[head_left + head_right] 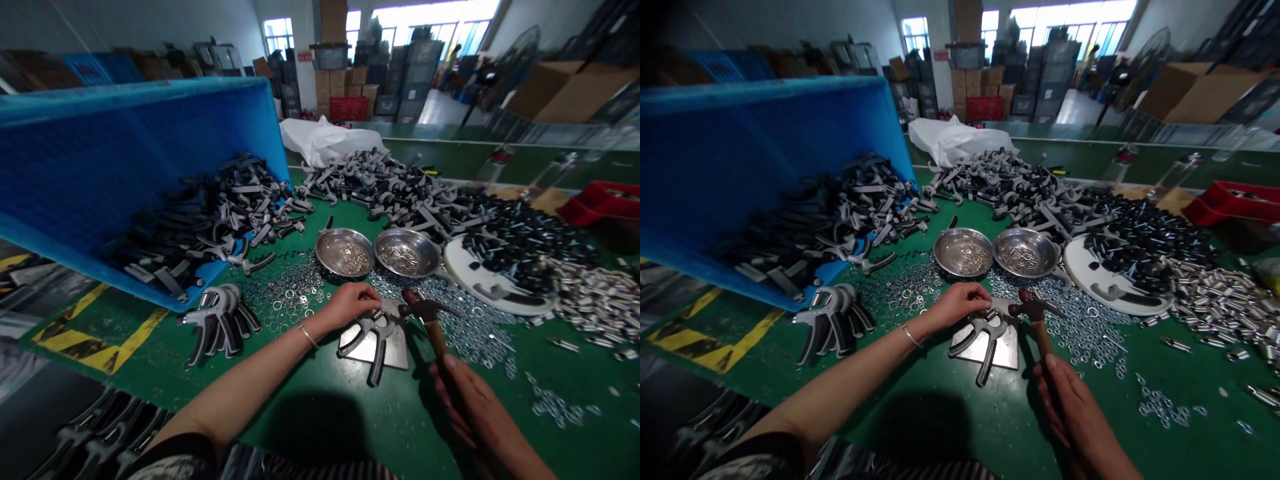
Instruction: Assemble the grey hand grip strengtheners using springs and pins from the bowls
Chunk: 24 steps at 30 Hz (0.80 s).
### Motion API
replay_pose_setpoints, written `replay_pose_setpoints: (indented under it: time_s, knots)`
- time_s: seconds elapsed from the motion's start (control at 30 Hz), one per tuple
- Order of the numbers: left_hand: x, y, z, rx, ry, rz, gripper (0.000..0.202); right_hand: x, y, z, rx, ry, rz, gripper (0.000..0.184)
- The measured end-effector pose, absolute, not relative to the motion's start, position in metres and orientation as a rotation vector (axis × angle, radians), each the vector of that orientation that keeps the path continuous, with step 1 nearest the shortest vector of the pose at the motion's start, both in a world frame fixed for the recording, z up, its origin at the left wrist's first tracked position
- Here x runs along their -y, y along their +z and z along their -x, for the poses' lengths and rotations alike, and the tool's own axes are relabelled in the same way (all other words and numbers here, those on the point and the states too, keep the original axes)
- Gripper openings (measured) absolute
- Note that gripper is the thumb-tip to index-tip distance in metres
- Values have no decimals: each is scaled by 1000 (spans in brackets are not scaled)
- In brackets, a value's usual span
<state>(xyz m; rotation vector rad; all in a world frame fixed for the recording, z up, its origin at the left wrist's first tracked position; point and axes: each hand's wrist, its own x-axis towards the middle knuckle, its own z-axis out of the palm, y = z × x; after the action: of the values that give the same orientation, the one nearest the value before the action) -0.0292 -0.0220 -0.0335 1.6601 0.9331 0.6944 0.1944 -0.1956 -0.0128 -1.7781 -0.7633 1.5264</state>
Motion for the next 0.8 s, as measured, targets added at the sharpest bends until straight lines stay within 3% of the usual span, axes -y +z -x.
replay_pose_setpoints:
  time_s: [0.2, 0.43, 0.8]
  knots:
    - [16, -43, 5, -1009, 582, -2264, 17, 204, -31, -197, 637, 1394, 1646, 50]
    - [23, -45, 0, -1120, 469, -2442, 19, 200, -58, -210, 767, 1473, 1547, 52]
    - [31, -64, 1, -927, 386, -2947, 27, 202, -40, -202, 827, 1409, 1651, 50]
